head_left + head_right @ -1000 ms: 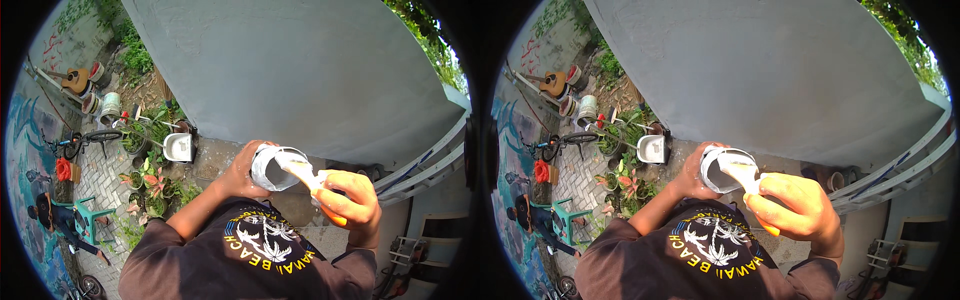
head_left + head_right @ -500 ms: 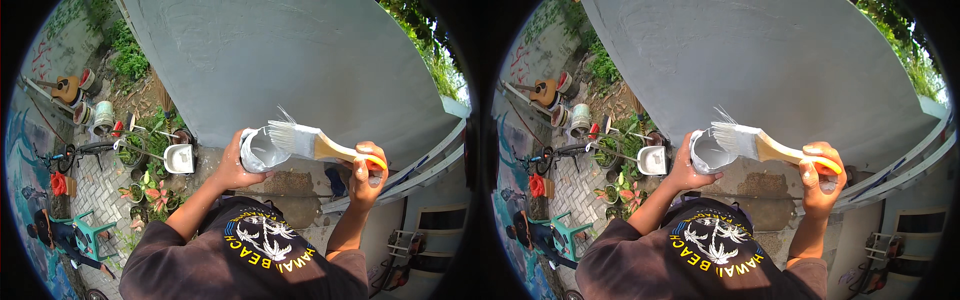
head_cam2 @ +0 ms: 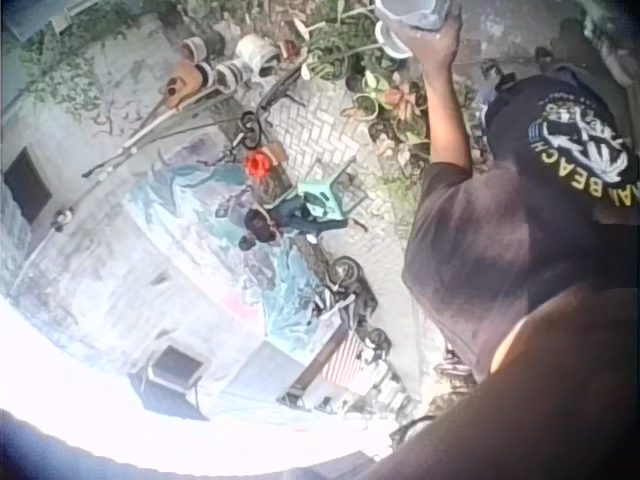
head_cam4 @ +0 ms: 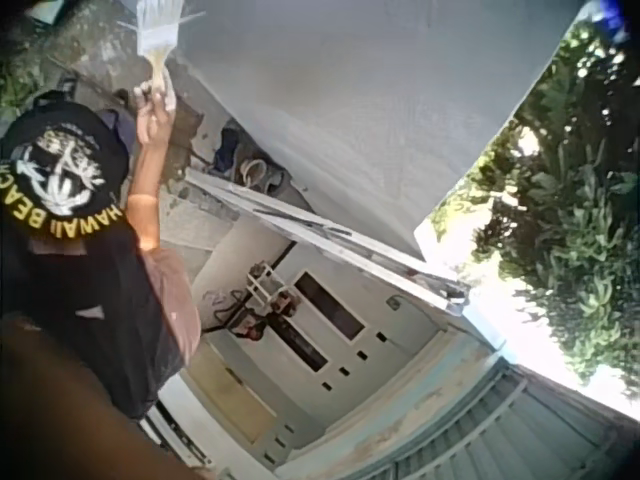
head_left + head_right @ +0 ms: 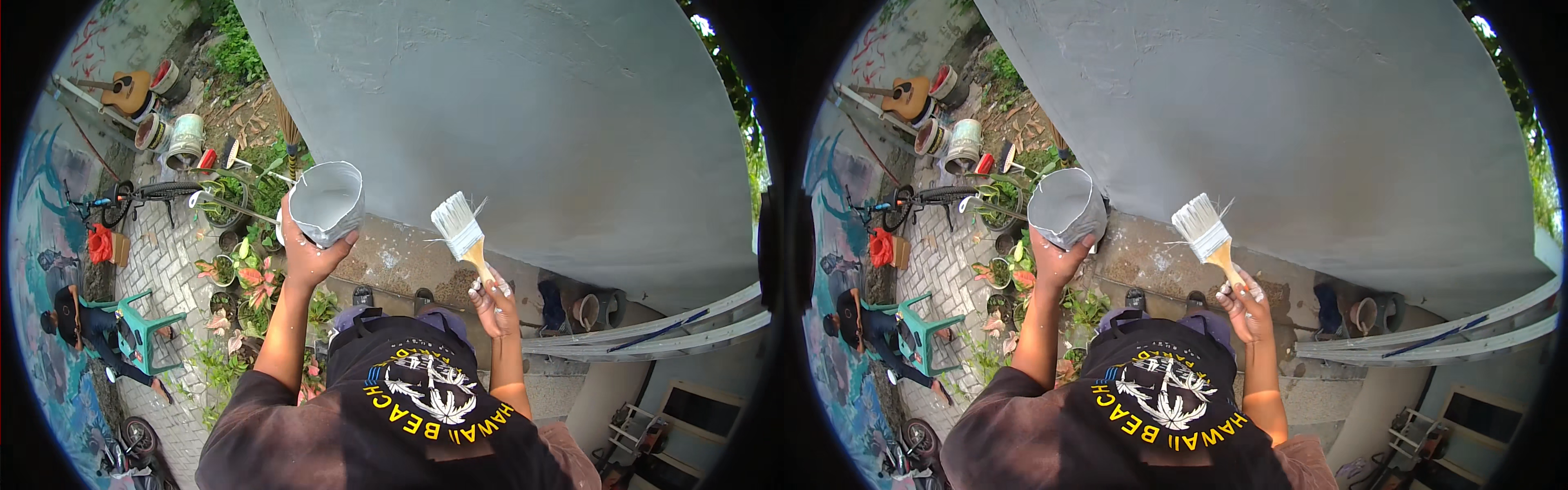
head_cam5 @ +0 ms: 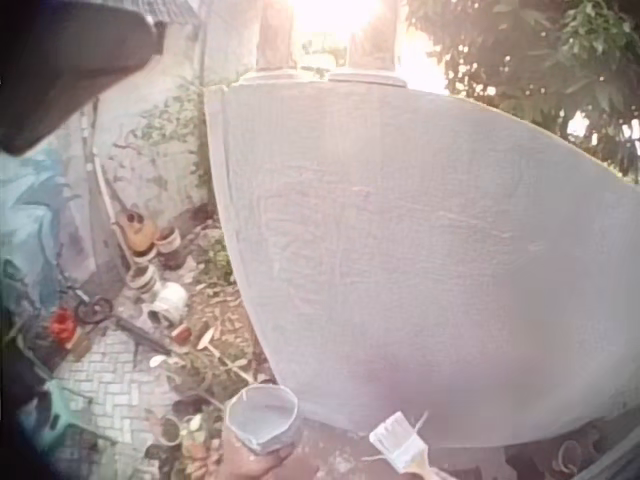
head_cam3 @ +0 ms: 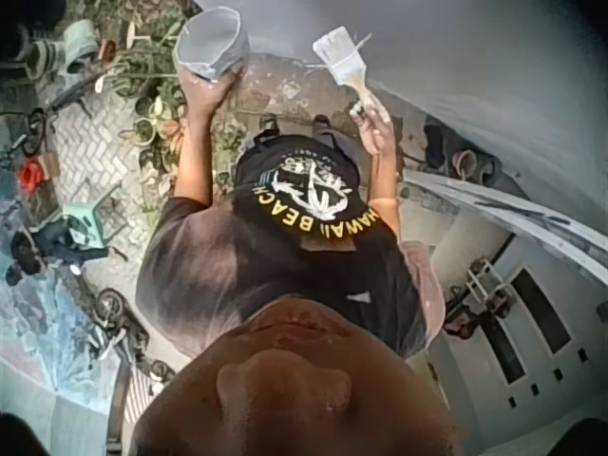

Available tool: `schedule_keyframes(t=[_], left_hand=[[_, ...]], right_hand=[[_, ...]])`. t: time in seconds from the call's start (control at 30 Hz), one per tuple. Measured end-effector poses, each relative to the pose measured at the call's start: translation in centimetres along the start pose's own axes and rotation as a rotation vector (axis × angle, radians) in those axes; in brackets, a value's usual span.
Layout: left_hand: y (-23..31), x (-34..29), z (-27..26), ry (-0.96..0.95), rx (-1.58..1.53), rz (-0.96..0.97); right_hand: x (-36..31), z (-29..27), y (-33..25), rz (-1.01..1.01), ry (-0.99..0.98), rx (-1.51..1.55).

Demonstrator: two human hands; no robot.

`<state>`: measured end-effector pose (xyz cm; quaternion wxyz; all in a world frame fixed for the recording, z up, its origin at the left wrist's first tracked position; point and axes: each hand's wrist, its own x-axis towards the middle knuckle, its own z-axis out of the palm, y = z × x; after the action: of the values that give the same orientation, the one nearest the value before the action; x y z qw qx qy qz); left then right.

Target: The person paints a concrete wall and pillar with white paint using a brush.

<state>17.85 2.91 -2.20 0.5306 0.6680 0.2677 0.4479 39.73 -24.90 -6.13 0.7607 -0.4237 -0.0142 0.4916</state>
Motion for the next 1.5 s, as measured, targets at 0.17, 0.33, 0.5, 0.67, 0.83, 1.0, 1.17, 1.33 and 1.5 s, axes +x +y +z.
schedule_keyframes(t=[0.17, 0.33, 0.5, 0.67, 0.83, 1.0, 1.17, 1.33, 1.5], left_hand=[[-0.5, -3.7, 0.2, 0.291, 0.086, -0.115], [-2.9, -12.9, 2.0, 0.552, 0.195, -0.284], [-4.4, -20.7, 5.3, 0.739, 0.188, -0.516], [-9.3, -26.0, 5.9, 0.838, 0.25, -0.556], [-15.5, -30.1, 3.9, 0.857, 0.321, -0.583], [-20.7, -33.5, 0.5, 0.731, 0.36, -0.681], [-22.4, -36.3, -4.1, 0.538, 0.508, -0.783], [-25.4, -37.1, -6.1, 0.416, 0.58, -0.813], [-26.9, -36.7, -6.2, 0.422, 0.512, -0.813]], right_hand=[[6.8, -6.4, 3.9, 0.417, -0.206, -0.033], [12.4, -7.5, 7.4, 0.822, -0.349, -0.115], [19.3, -13.4, 16.6, 0.968, -0.181, -0.227], [24.3, -14.4, 25.1, 0.877, 0.019, -0.272], [28.9, -14.2, 33.5, 0.741, 0.229, -0.315], [33.7, -13.2, 37.7, 0.623, 0.311, -0.331], [34.5, -8.9, 39.8, 0.173, 0.122, -0.277], [44.9, -16.0, 43.8, 0.328, 0.352, -0.448], [49.1, -18.6, 41.1, 0.611, 0.413, -0.696]])
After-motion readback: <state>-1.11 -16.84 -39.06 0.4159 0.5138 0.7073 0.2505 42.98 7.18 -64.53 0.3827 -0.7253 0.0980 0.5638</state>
